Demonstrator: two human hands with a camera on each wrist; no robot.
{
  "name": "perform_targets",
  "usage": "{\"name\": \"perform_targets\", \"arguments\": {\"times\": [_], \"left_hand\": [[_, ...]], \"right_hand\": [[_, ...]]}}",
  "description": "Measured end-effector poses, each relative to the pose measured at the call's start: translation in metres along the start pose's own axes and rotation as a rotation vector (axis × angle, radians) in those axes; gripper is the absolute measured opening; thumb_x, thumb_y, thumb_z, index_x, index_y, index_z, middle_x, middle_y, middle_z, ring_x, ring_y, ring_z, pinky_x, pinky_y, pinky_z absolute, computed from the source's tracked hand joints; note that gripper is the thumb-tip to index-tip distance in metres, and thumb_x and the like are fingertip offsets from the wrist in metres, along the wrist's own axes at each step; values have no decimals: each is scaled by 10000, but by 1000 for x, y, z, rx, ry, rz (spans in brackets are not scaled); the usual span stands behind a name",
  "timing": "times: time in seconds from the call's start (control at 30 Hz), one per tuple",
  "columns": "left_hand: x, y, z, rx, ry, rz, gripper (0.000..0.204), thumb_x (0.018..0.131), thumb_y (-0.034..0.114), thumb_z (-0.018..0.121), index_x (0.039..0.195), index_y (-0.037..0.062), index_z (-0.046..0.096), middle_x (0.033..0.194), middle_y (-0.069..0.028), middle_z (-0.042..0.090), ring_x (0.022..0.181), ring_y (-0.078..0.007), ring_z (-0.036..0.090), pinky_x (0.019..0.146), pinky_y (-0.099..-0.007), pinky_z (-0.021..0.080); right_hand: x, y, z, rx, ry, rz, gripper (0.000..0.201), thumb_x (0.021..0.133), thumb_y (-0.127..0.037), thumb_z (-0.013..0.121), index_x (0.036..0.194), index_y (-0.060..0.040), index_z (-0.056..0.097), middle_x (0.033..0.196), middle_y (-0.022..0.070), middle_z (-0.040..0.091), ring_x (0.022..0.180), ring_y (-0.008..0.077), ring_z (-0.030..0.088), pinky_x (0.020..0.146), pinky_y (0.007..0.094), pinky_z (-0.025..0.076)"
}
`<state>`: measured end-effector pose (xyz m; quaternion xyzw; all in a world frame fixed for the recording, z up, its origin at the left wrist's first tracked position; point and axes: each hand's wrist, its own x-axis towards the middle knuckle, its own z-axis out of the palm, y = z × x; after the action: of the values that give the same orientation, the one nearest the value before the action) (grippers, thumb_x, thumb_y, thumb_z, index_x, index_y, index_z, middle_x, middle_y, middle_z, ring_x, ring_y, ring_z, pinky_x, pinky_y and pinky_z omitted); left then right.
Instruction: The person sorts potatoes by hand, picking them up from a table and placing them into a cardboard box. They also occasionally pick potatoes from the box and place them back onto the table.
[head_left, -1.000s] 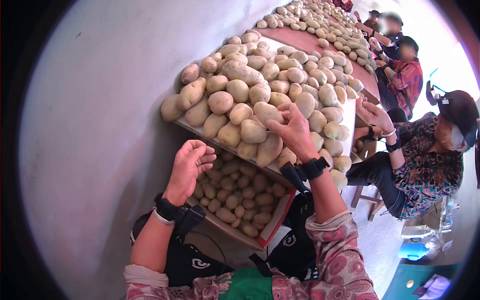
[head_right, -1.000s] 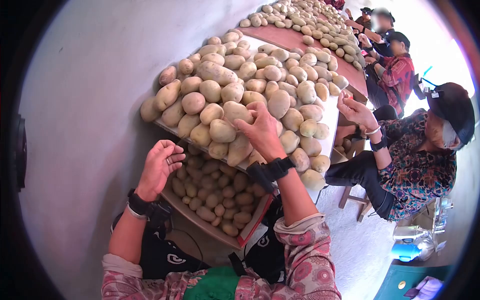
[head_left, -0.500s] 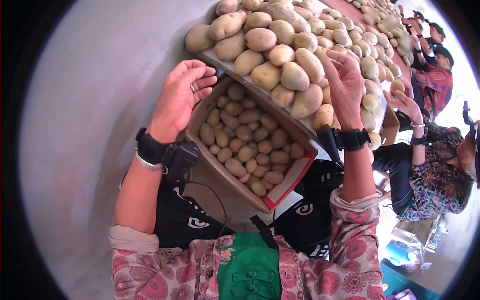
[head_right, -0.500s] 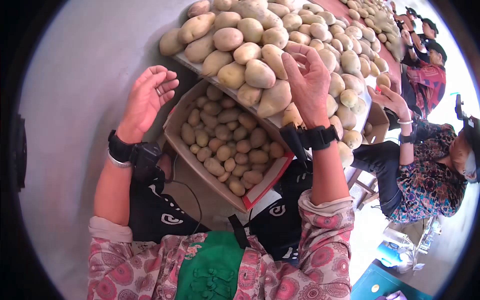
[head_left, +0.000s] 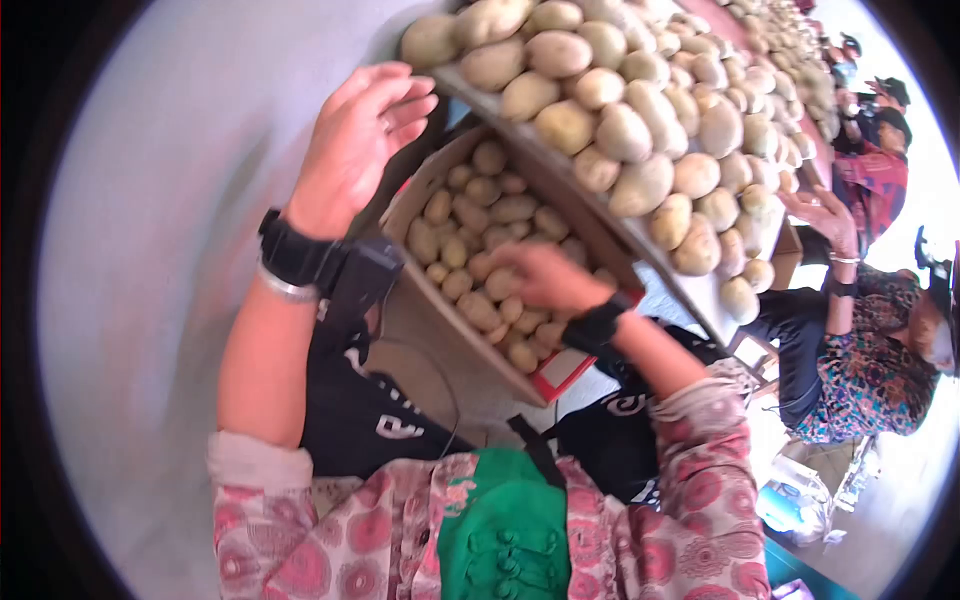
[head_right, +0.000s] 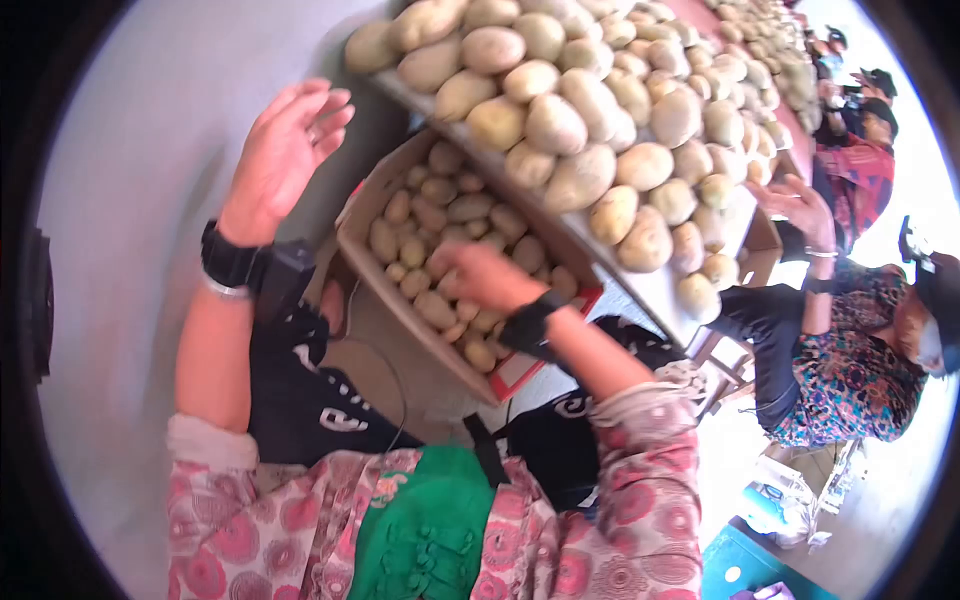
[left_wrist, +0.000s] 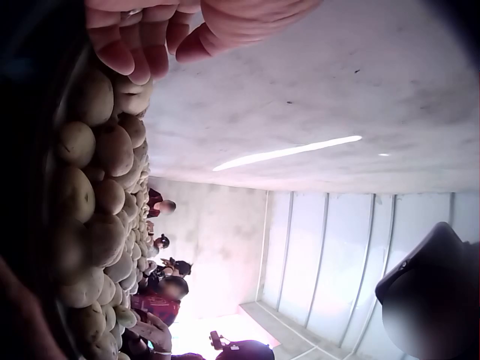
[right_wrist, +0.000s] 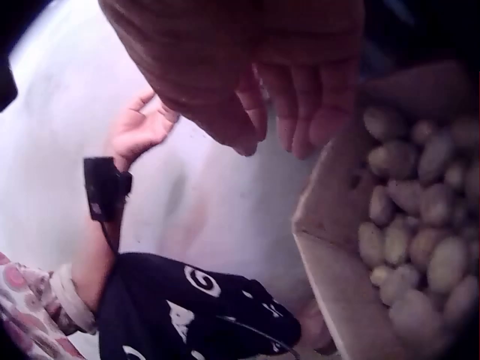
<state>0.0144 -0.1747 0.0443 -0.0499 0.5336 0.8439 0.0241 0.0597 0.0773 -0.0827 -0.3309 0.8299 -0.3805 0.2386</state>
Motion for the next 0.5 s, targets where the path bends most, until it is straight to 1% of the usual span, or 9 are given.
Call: {"name": "perform_targets", "arguments": {"times": [0.07, 0.1, 0.13, 0.2, 0.27, 0.3, 0.33, 0.43, 0.5], "left_hand": [[-1, 1, 0, 9, 13, 1, 173, 889, 141, 511, 1048, 76, 498, 1018, -58, 577, 941, -144, 567, 746, -246, 466], [-1, 3, 3, 10, 40, -25, 175, 891, 142, 511, 1054, 80, 500, 1016, -51, 578, 932, -136, 569, 741, -244, 464], [-2, 4, 6, 23, 67, -38, 156, 891, 142, 511, 1039, 93, 503, 1000, -40, 581, 913, -130, 573, 734, -241, 463], [0, 5, 6, 24, 38, -32, 146, 891, 141, 510, 1030, 98, 503, 990, -34, 583, 902, -127, 576, 730, -238, 464], [0, 5, 9, 24, 46, -50, 119, 890, 136, 510, 1006, 109, 505, 962, -20, 587, 878, -120, 579, 719, -238, 468], [1, 5, 10, 29, 38, -44, 119, 890, 136, 510, 1006, 109, 505, 962, -20, 587, 878, -120, 579, 719, -238, 468], [1, 5, 9, 39, 40, -53, 121, 889, 133, 511, 1007, 110, 505, 959, -20, 587, 877, -118, 579, 716, -240, 470], [2, 1, 8, 43, 28, -62, 122, 885, 122, 513, 1006, 110, 507, 955, -17, 587, 873, -112, 579, 708, -242, 474], [2, 2, 6, 54, 22, -62, 117, 882, 122, 516, 999, 111, 509, 951, -13, 588, 867, -110, 581, 707, -238, 475]], "right_hand": [[6, 22, 39, -40, -15, 49, 392, 707, -84, 571, 1096, -40, 565, 930, 208, 621, 893, 327, 600, 793, 383, 476], [20, 35, 63, -166, -219, 262, 374, 700, -59, 548, 1072, -44, 582, 901, 210, 622, 866, 342, 604, 772, 405, 480], [19, 25, 65, -125, -215, 177, 347, 701, -57, 533, 1041, -34, 594, 862, 212, 622, 834, 351, 605, 745, 424, 482], [22, 18, 86, -157, -216, 290, 270, 771, -32, 470, 1003, -14, 608, 1014, 216, 599, 968, 354, 577, 825, 418, 458], [29, 62, 144, -248, -103, 355, 268, 781, -91, 471, 1000, -25, 611, 984, 198, 613, 929, 335, 592, 790, 422, 469], [34, 59, 145, -347, -9, 405, 276, 792, -151, 471, 998, -36, 615, 954, 181, 627, 891, 315, 607, 755, 426, 481], [36, 55, 147, -386, -65, 499, 277, 828, -180, 438, 993, -60, 626, 1018, 168, 614, 978, 313, 574, 786, 429, 470], [32, 37, 143, -376, 10, 549, 275, 833, -159, 435, 1019, -67, 616, 1022, 175, 606, 1030, 326, 541, 804, 429, 462], [40, 61, 157, -447, -69, 443, 279, 830, -152, 440, 1040, -69, 605, 1023, 178, 602, 1033, 336, 535, 807, 434, 462]]}}
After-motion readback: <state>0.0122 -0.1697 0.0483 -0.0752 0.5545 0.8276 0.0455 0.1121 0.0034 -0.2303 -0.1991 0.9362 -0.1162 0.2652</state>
